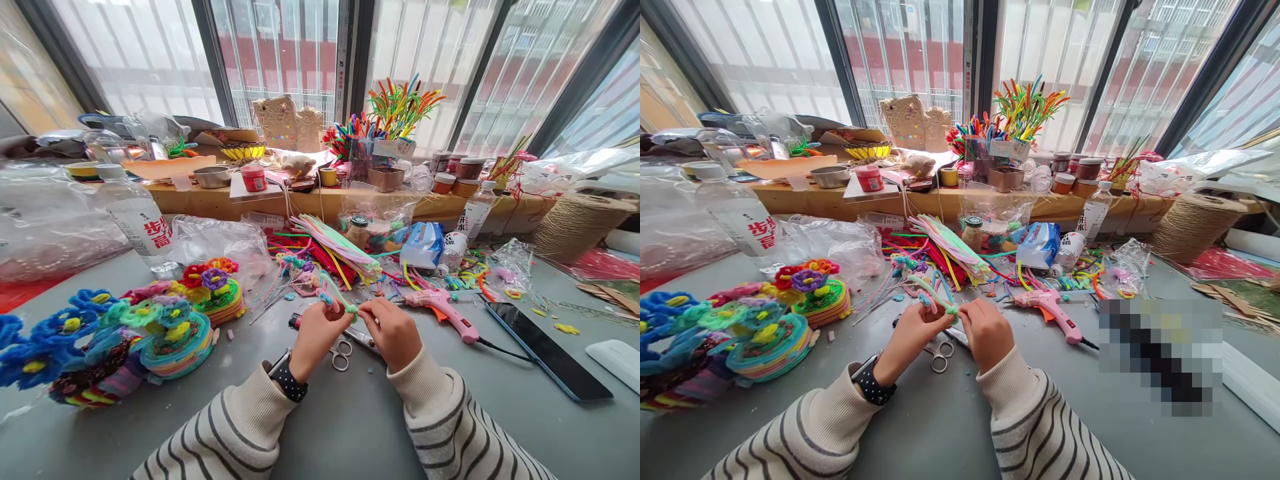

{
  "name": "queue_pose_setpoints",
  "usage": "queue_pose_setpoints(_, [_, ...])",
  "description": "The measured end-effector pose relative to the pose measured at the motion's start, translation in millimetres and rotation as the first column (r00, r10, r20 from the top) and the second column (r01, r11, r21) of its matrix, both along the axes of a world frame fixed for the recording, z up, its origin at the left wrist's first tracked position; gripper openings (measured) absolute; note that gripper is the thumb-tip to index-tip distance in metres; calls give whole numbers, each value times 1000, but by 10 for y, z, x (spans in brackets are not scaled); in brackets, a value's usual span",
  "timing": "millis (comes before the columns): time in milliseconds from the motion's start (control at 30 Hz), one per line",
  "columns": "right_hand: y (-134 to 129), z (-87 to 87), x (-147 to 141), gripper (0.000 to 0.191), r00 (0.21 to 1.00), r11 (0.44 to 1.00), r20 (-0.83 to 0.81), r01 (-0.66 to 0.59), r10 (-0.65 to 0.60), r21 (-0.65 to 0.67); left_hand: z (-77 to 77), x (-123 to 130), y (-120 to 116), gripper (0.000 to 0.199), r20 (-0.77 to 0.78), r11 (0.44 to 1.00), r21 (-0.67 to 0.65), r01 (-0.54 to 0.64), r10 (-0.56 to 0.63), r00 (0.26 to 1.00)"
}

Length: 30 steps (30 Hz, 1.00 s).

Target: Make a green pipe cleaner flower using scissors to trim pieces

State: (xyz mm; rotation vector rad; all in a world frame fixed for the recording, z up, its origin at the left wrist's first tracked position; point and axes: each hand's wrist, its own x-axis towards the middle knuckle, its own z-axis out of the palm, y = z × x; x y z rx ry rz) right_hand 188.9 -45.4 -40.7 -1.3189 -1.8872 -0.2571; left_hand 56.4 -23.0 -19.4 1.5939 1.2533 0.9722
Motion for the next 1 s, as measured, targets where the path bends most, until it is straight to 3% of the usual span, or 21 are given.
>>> queue_pose_setpoints(267, [-35,37,-32,15,998,998,-20,60,-60,-28,-21,-14,-13,26,-68,998,55,36,-33,997])
queue_pose_setpoints(433, [-41,75,8,18,989,999,146,21,-27,48,-18,-19,-2,30,-137,998,64,-25,33,990])
queue_pose_setpoints(567, [-32,105,48,23,977,997,212,-15,-1,75,-26,-16,0,23,-129,998,56,1,6,992])
queue_pose_setpoints(800, [-14,107,55,23,977,998,214,-31,19,52,-49,-32,11,21,-108,999,22,33,-30,994])
queue_pose_setpoints(1000, [-52,86,-67,20,989,996,134,55,-64,69,-61,-15,-10,26,-32,999,38,19,-18,999])
